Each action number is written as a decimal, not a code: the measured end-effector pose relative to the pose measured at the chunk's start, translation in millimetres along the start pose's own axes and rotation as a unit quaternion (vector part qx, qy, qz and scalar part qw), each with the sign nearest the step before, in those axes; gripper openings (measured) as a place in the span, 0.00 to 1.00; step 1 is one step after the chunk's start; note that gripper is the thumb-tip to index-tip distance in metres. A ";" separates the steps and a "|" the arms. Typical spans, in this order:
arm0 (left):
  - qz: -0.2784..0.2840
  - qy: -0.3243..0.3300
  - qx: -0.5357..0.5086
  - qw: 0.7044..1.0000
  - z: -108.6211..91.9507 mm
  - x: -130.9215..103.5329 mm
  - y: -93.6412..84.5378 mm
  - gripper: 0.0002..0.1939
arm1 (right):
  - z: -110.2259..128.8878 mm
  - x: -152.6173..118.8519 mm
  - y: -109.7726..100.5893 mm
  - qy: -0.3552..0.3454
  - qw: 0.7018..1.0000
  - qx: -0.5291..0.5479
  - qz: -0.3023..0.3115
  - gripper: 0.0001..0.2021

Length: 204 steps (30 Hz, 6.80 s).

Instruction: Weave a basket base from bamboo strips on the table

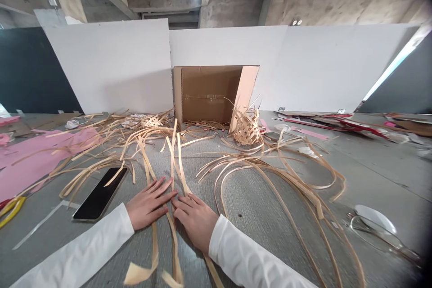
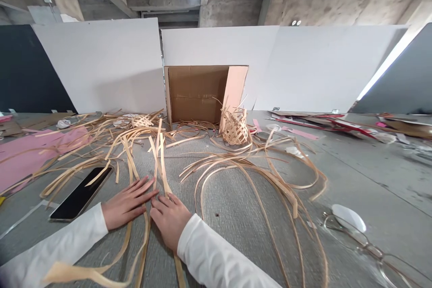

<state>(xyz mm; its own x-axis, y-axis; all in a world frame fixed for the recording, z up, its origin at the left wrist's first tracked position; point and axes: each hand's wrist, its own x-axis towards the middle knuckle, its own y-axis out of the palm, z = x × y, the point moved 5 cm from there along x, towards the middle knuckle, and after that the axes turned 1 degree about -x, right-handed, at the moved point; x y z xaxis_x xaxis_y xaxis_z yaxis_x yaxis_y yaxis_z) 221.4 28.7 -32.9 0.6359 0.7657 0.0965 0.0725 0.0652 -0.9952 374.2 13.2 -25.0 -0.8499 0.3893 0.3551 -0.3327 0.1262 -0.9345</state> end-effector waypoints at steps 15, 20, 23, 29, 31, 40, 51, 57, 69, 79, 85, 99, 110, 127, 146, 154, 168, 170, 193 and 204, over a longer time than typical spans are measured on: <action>-0.007 0.057 -0.030 0.998 -2.6 -1.5 -3.2 0.29 | -0.1 2.8 -6.1 0.013 0.999 0.008 -0.045 0.08; -0.021 0.070 -0.021 0.997 -0.7 -3.5 -0.5 0.29 | -2.1 4.2 -14.2 0.026 0.994 0.022 -0.102 0.08; -0.023 0.070 -0.017 0.997 -1.4 -3.8 -0.6 0.30 | -6.7 4.5 -13.1 0.048 0.992 0.037 -0.113 0.11; -0.032 0.067 -0.006 0.997 -3.1 -2.8 -1.9 0.27 | -15.4 4.7 -0.3 0.101 0.993 0.018 -0.060 0.11; -0.036 0.062 -0.015 0.997 -3.1 -2.7 -3.2 0.27 | -14.9 5.0 1.7 0.096 0.995 0.007 -0.035 0.11; -0.038 0.080 -0.037 0.995 -4.9 -2.2 -6.9 0.27 | -14.8 3.8 4.7 0.074 0.997 -0.026 -0.010 0.12; 0.004 0.062 -0.027 0.998 -4.7 -1.2 -6.1 0.24 | -17.5 1.2 6.4 0.113 0.993 0.036 0.013 0.13; 0.001 0.062 -0.033 0.998 -6.3 -1.5 -6.6 0.22 | -20.1 2.0 10.7 0.140 0.986 0.085 0.016 0.19; 0.035 0.081 0.011 0.996 -7.4 0.7 -5.0 0.27 | -19.1 5.3 -0.3 0.218 0.971 0.087 0.042 0.18; -0.005 0.084 -0.002 0.996 -9.2 -0.4 -7.1 0.26 | -19.9 0.3 -12.0 0.326 0.941 0.055 0.073 0.17; -0.013 0.095 -0.023 0.995 -13.8 1.1 -12.2 0.26 | -18.1 1.3 -15.1 0.254 0.947 0.197 0.015 0.13; 0.027 0.096 -0.045 0.994 -16.7 3.6 -10.8 0.29 | -44.1 -12.1 -55.5 0.266 0.951 0.090 0.128 0.22; -0.012 0.102 -0.061 0.993 -14.9 0.8 -9.3 0.23 | -77.4 -26.5 -52.5 0.221 0.944 -0.059 0.238 0.13; -0.017 0.107 -0.081 0.991 -14.5 0.7 -8.7 0.21 | -17.7 -11.4 -32.8 0.028 0.993 -0.024 0.114 0.09; 0.066 0.056 -0.100 0.991 -13.2 8.5 -9.0 0.28 | -18.7 -11.2 -27.6 0.066 0.980 0.114 0.150 0.09; 0.007 0.049 -0.044 0.998 -14.8 4.7 -5.1 0.30 | -40.2 -11.9 -12.4 0.057 0.965 0.224 0.122 0.25; 0.004 0.055 -0.038 0.998 -18.1 5.7 -5.4 0.29 | -29.6 -13.1 -14.8 0.039 0.977 0.097 0.187 0.35; 0.000 0.055 -0.032 0.998 -18.7 5.7 -5.7 0.29 | -26.7 -12.4 -16.2 0.045 0.978 0.083 0.188 0.37; -0.030 0.038 0.004 0.999 -27.6 4.7 -4.2 0.30 | -22.0 -11.2 -5.3 0.107 0.989 0.041 0.097 0.46; -0.027 0.021 -0.022 0.999 -27.1 5.8 -3.9 0.28 | -28.4 -11.5 -11.7 0.092 0.984 0.084 0.124 0.44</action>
<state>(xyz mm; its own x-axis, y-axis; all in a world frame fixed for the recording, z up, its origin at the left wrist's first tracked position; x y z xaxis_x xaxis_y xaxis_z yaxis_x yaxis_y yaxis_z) 245.7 15.6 -28.0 0.6622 0.7337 0.1522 0.1405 0.0779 -0.9870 399.5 33.1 -18.7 -0.8304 0.5496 0.0920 -0.2006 -0.1408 -0.9695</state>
